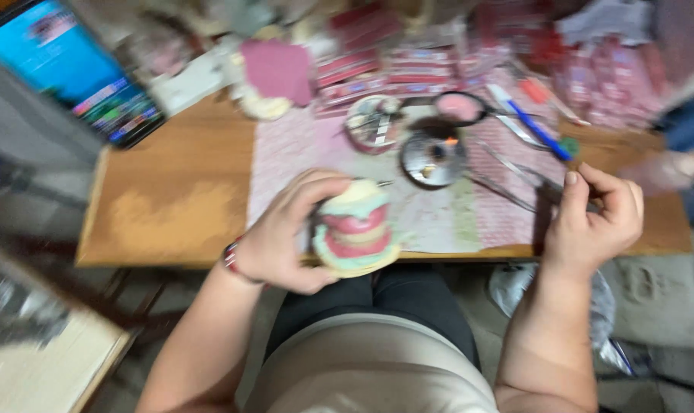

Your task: Refining and cleaning a dental prosthesis model using liquid and hand tools at a laboratory bench.

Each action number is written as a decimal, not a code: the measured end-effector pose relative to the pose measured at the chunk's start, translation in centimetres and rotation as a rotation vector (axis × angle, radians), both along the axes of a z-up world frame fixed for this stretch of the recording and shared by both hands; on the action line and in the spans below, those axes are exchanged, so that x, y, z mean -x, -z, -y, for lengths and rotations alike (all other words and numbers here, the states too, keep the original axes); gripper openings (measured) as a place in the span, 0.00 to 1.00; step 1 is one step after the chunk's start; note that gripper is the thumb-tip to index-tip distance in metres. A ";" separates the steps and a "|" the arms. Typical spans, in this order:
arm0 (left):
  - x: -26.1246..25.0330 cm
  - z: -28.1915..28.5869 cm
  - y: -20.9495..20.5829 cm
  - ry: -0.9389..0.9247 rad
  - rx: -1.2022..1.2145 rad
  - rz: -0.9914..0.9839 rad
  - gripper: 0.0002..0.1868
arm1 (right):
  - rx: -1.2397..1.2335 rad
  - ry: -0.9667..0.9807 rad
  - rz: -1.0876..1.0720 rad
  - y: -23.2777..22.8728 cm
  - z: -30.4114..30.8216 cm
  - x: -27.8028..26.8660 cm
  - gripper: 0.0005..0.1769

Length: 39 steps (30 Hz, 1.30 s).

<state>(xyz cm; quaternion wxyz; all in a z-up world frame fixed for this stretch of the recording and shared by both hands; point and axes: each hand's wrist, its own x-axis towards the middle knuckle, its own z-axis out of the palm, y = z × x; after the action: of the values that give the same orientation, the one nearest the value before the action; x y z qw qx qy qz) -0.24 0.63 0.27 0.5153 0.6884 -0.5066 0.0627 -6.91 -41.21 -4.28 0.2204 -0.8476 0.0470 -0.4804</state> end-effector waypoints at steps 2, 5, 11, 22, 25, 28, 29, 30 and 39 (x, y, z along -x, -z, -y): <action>-0.1 0.4 0.1 0.035 -0.007 -0.012 0.47 | -0.117 0.092 0.198 -1.0 0.8 0.3 0.07; 0.0 0.6 0.6 0.006 0.011 -0.103 0.50 | -0.171 0.044 0.495 -1.6 4.4 0.4 0.20; 0.2 0.4 0.8 -0.024 0.092 -0.370 0.57 | -0.335 0.150 -0.097 0.5 9.4 0.1 0.30; -0.4 -0.5 0.4 0.068 0.089 -0.247 0.56 | -0.619 -0.410 -0.176 -1.7 -6.1 2.7 0.37; -0.4 -0.7 0.6 0.058 0.115 -0.260 0.52 | -0.839 -0.765 -0.315 -2.1 -10.7 3.3 0.38; -0.1 -0.8 0.1 0.055 0.116 -0.335 0.52 | -0.774 -0.912 -0.443 -4.2 -13.6 3.3 0.43; -0.1 -0.8 0.1 0.053 0.118 -0.334 0.52 | -0.772 -0.914 -0.445 -4.9 -14.1 3.4 0.43; -0.1 -0.8 0.0 0.056 0.119 -0.339 0.53 | -0.721 -0.882 -0.527 -5.6 -14.7 3.3 0.44; -0.2 -0.9 -0.1 0.058 0.123 -0.325 0.54 | -0.496 -0.770 -0.625 -8.4 -16.1 3.5 0.40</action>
<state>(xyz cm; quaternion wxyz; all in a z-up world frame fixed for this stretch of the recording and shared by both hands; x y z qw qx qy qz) -0.07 1.58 0.41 0.6332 0.6418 -0.4313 -0.0334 -10.45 -25.07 4.15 0.5489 -0.8283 -0.0914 -0.0654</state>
